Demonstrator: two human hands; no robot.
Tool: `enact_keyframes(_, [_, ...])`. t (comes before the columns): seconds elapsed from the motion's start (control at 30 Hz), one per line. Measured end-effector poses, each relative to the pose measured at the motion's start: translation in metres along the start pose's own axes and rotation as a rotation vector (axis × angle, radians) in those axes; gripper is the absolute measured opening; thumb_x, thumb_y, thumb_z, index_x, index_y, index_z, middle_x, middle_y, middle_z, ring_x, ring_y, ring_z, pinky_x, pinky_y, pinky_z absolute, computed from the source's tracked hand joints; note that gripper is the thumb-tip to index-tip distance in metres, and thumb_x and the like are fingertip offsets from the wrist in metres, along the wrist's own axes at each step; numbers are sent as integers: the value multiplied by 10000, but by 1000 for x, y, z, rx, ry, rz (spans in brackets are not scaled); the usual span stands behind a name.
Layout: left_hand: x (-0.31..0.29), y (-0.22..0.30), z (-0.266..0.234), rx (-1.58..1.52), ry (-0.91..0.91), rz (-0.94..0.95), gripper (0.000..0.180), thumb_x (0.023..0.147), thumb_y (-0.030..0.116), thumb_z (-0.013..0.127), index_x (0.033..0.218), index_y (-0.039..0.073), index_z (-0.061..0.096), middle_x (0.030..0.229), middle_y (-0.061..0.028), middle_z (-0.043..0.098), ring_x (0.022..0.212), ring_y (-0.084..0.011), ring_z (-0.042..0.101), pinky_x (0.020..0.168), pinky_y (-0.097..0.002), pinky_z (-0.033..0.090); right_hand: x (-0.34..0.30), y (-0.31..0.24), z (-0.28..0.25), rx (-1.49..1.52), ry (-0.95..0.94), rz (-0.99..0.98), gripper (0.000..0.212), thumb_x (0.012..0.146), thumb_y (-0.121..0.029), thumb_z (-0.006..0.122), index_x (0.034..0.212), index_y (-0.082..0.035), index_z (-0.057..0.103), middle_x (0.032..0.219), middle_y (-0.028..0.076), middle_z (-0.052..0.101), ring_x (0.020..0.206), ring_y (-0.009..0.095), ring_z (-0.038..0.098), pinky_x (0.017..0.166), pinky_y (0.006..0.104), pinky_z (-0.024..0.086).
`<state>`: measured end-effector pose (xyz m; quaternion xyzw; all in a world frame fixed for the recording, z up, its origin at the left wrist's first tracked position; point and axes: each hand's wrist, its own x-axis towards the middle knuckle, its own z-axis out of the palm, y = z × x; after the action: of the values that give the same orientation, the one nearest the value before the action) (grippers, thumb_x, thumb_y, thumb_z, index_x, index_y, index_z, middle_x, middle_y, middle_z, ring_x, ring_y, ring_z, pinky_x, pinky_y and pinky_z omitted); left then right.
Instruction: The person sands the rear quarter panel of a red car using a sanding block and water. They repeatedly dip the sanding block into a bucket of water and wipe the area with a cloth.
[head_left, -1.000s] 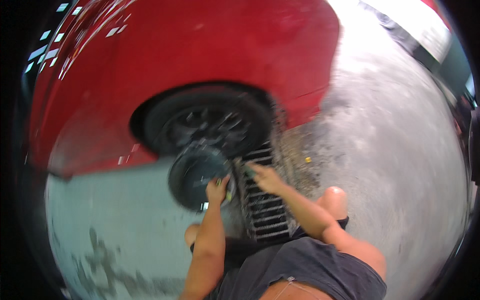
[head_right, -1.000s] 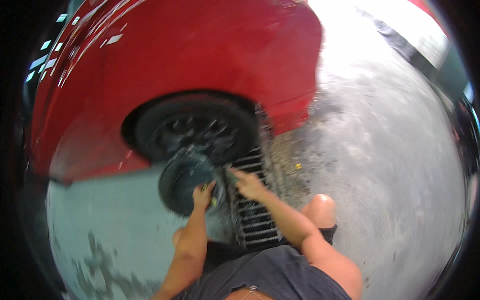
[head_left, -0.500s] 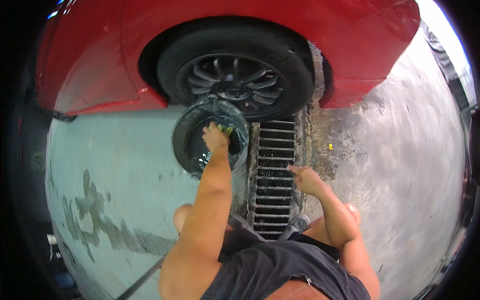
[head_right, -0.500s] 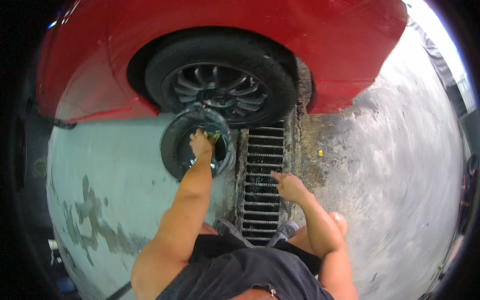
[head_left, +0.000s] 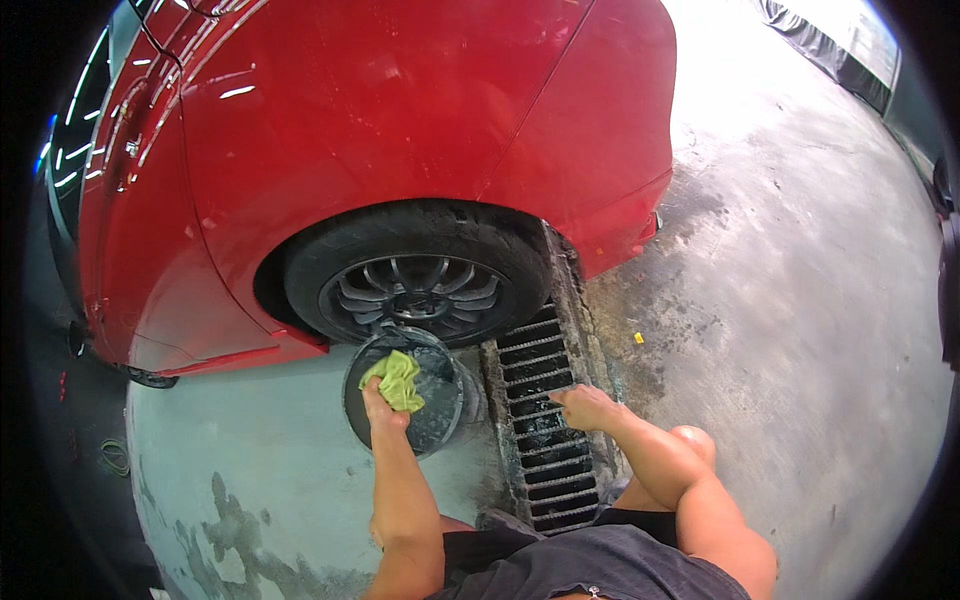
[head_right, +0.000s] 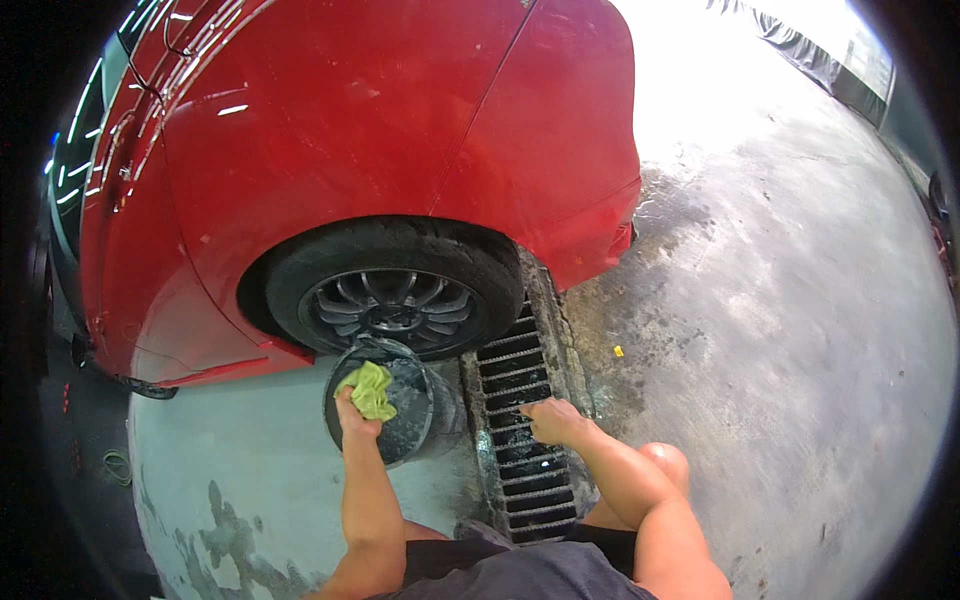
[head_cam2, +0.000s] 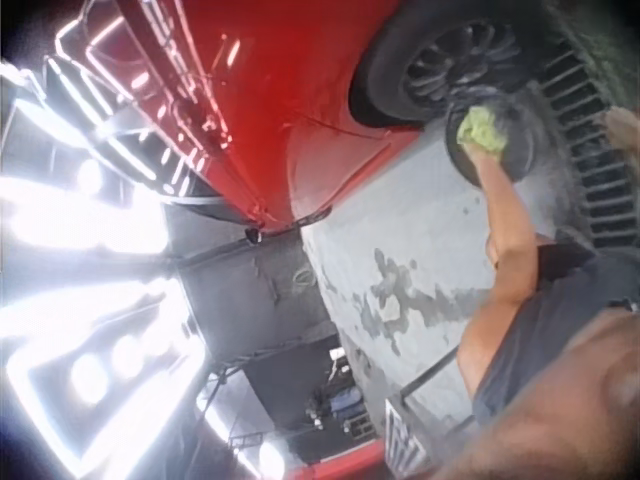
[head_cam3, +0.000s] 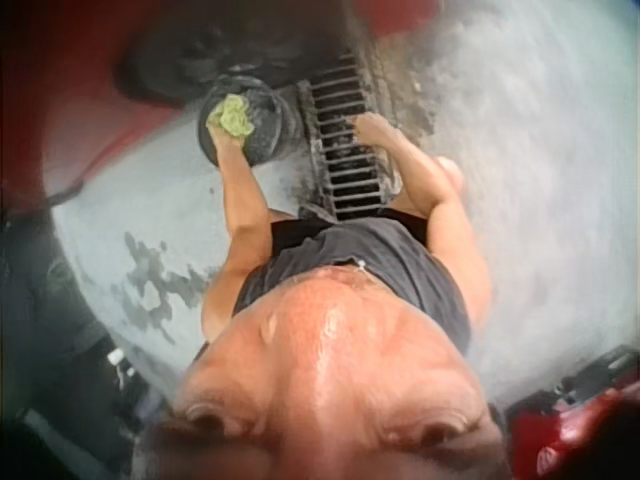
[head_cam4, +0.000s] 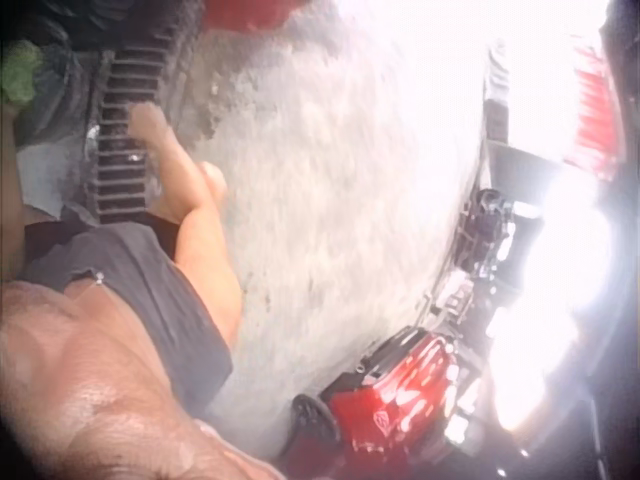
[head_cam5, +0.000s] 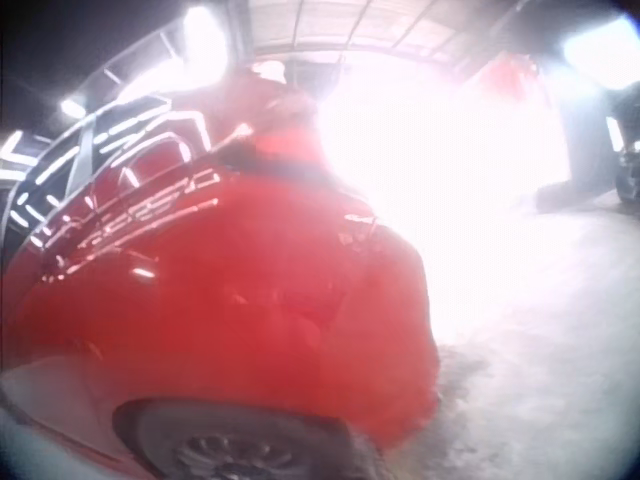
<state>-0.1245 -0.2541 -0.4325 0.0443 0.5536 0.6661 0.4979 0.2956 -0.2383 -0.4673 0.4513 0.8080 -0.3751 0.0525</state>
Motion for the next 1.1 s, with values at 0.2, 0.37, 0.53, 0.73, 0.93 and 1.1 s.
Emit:
enact_keyframes(0.2, [-143,126,204,-104,-514,608,480,972,119,715,1415,16,562,1333,-117,656,1234,-282,670,1047,-459,580,20,14,14,-4,-34,-40,575,951,-162,573,1525,-177,618,1184,245,765,1147,424,722,1033,509,558])
enact_keyframes(0.37, [-193,186,411,388,-260,1786,407,940,93,802,1322,56,665,1269,-108,681,1276,-282,574,1131,-458,463,12,21,-8,41,41,-19,580,936,-156,576,1513,-174,631,1191,244,763,1147,427,720,1031,512,559])
enact_keyframes(0.53, [-152,205,506,795,533,2270,581,986,447,735,1466,142,616,1571,-127,527,1529,-352,393,1257,-604,281,11,25,-14,65,57,-55,600,912,-152,587,1510,-162,630,1173,248,762,1140,424,721,1019,513,564])
enact_keyframes(0.73, [-199,172,566,1184,202,2234,713,984,522,663,1513,63,535,1710,-210,340,1626,-386,229,1330,-588,148,17,61,-19,122,142,-51,604,907,-125,615,1511,-148,624,1179,246,762,1124,411,731,1023,505,564])
enact_keyframes(0.93, [-152,156,527,1191,62,2571,727,921,626,722,1411,109,576,1654,-218,400,1566,-438,328,1266,-663,270,14,30,-58,1703,-53,-159,495,1043,17,456,1538,22,468,1512,247,577,1343,362,650,1086,426,568])
enact_keyframes(1.1, [-144,144,510,1096,36,2645,714,911,608,746,1387,104,579,1619,-232,448,1512,-464,406,1218,-682,334,-13,29,-85,2186,-72,-312,495,1095,-117,397,1586,-54,381,1572,281,478,1396,520,548,1042,601,573])
